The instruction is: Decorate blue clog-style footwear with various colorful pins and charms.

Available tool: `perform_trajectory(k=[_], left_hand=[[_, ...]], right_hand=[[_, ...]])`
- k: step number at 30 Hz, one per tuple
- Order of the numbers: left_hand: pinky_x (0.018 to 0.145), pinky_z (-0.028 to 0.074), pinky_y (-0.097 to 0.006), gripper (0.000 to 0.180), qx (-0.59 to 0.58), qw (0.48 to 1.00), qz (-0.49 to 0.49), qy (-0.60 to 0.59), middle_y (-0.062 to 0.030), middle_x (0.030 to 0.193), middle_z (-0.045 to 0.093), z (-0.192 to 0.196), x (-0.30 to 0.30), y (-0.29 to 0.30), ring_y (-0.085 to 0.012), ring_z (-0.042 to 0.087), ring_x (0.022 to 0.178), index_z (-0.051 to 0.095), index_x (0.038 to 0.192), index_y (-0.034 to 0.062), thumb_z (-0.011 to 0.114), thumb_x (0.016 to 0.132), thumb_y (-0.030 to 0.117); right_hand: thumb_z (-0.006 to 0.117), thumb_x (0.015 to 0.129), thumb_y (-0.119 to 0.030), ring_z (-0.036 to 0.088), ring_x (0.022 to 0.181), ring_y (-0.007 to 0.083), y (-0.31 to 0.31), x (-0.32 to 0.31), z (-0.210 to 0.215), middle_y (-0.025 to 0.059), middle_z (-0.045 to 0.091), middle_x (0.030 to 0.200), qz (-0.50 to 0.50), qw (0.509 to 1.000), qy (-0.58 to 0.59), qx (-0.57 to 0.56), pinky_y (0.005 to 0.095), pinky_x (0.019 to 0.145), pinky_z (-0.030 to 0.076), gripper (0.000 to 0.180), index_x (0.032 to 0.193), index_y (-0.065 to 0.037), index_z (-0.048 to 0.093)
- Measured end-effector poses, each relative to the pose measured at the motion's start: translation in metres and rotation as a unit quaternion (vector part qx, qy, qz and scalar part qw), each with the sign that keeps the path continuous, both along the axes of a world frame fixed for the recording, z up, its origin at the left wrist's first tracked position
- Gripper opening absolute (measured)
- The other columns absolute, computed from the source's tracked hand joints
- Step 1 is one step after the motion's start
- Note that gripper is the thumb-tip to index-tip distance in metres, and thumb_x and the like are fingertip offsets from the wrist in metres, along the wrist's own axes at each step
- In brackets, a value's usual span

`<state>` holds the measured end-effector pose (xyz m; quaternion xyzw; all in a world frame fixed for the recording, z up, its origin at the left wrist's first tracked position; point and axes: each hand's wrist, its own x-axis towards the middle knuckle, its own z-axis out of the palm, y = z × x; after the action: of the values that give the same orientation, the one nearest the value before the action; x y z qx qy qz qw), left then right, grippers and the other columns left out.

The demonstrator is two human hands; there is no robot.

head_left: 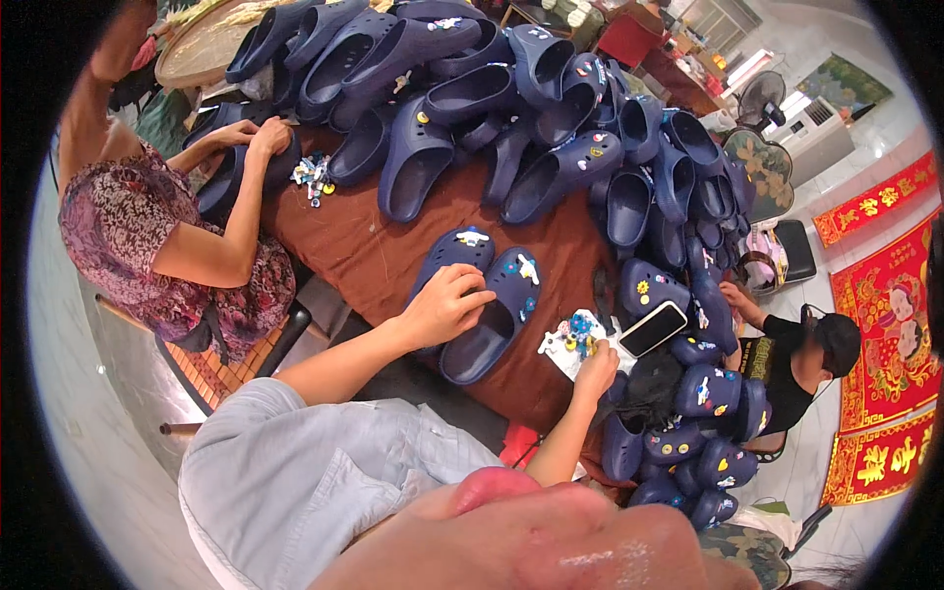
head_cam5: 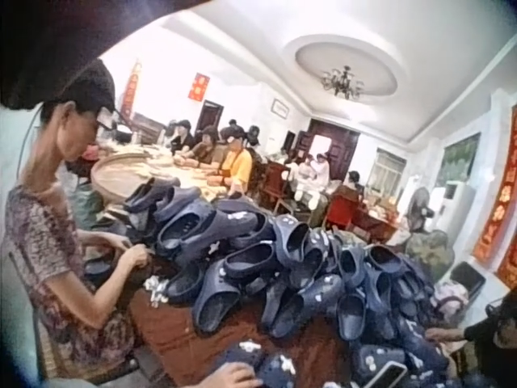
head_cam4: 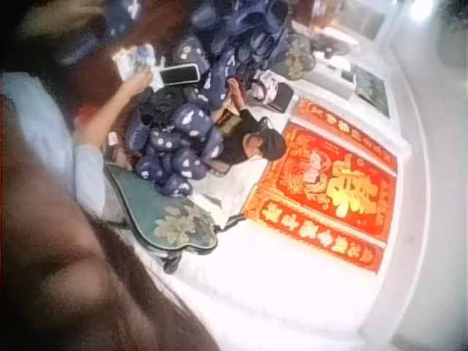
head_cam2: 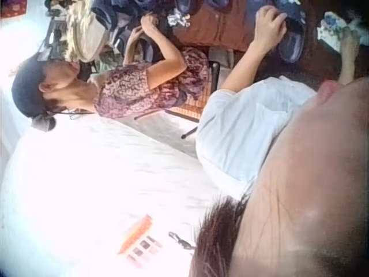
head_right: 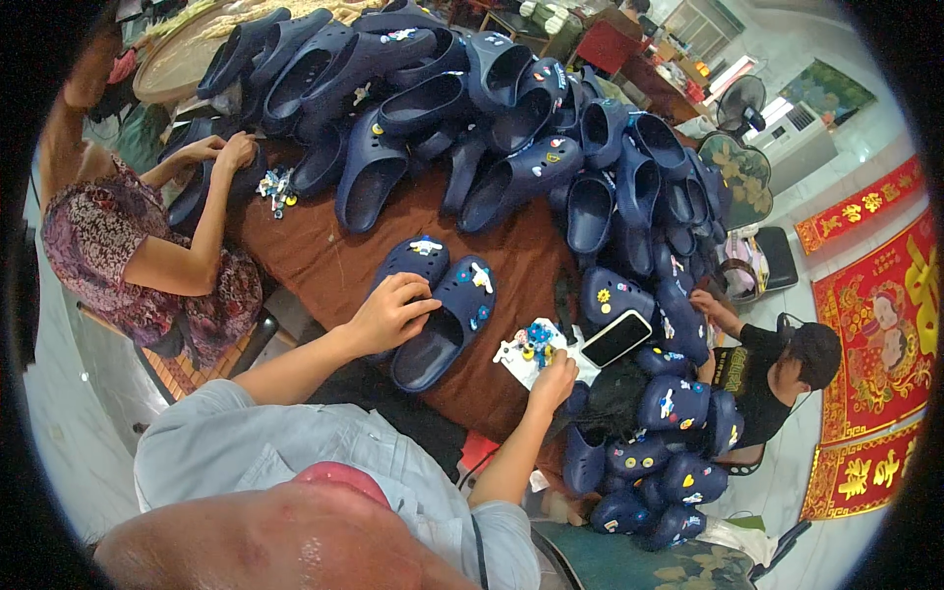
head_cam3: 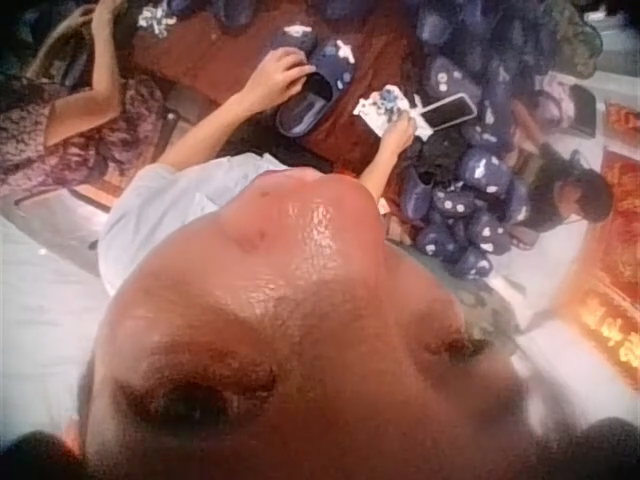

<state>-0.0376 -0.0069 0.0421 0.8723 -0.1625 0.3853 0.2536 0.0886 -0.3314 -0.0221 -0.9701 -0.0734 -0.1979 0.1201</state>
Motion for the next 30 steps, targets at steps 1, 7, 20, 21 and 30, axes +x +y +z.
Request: perform_trajectory(k=[1, 7, 20, 21, 30], left_hand=[[0.09, 0.049, -0.044, 0.038, -0.011, 1.0, -0.009, 0.006, -0.01, 0.108, 0.062, 0.001, 0.0, -0.001, -0.0312, 0.059, 0.109, 0.07, 0.109, 0.0071, 0.075, 0.072, 0.003], [0.088, 0.05, -0.043, 0.035, -0.062, 0.996, -0.051, 0.029, -0.0117, 0.108, 0.063, 0.002, 0.001, -0.007, -0.0313, 0.062, 0.103, 0.069, 0.11, 0.0058, 0.074, 0.075, 0.002], [0.082, 0.055, -0.04, 0.03, -0.112, 0.989, -0.074, 0.064, -0.0146, 0.107, 0.067, 0.004, -0.009, -0.01, -0.0321, 0.068, 0.095, 0.07, 0.109, 0.0041, 0.071, 0.08, 0.002], [0.082, 0.055, -0.04, 0.03, -0.113, 0.989, -0.075, 0.064, -0.0146, 0.107, 0.067, 0.005, -0.009, -0.011, -0.0321, 0.068, 0.095, 0.07, 0.109, 0.0041, 0.071, 0.08, 0.002], [0.081, 0.055, -0.034, 0.024, -0.258, 0.945, -0.125, 0.155, -0.0144, 0.102, 0.069, 0.009, -0.004, -0.022, -0.0266, 0.07, 0.091, 0.07, 0.112, 0.0019, 0.068, 0.088, 0.005]], right_hand=[[0.055, 0.087, -0.001, 0.061, 0.095, 0.0373, -0.001, 0.002, 0.002, 0.0174, 0.063, 0.095, -0.009, 1.0, -0.002, -0.014, 0.0468, 0.081, 0.05, 0.018, 0.102, -0.005, 0.065], [0.056, 0.087, 0.001, 0.062, 0.087, 0.0401, -0.005, 0.004, -0.009, 0.0193, 0.063, 0.092, 0.009, 0.998, -0.042, 0.044, 0.049, 0.077, 0.05, 0.019, 0.102, -0.005, 0.065], [0.057, 0.084, 0.006, 0.063, 0.093, 0.0412, -0.007, -0.006, -0.002, 0.0201, 0.064, 0.098, 0.048, 0.996, -0.003, 0.075, 0.0475, 0.08, 0.05, 0.03, 0.11, -0.007, 0.066], [0.056, 0.085, 0.005, 0.064, 0.092, 0.0407, -0.007, -0.007, 0.0, 0.0202, 0.064, 0.097, 0.046, 0.996, -0.012, 0.079, 0.0471, 0.079, 0.051, 0.029, 0.11, -0.005, 0.066], [0.063, 0.089, 0.007, 0.064, 0.096, 0.0167, 0.051, -0.046, 0.046, 0.0081, 0.064, 0.103, 0.165, 0.844, 0.058, 0.508, 0.0301, 0.085, 0.052, 0.02, 0.109, 0.001, 0.062]])
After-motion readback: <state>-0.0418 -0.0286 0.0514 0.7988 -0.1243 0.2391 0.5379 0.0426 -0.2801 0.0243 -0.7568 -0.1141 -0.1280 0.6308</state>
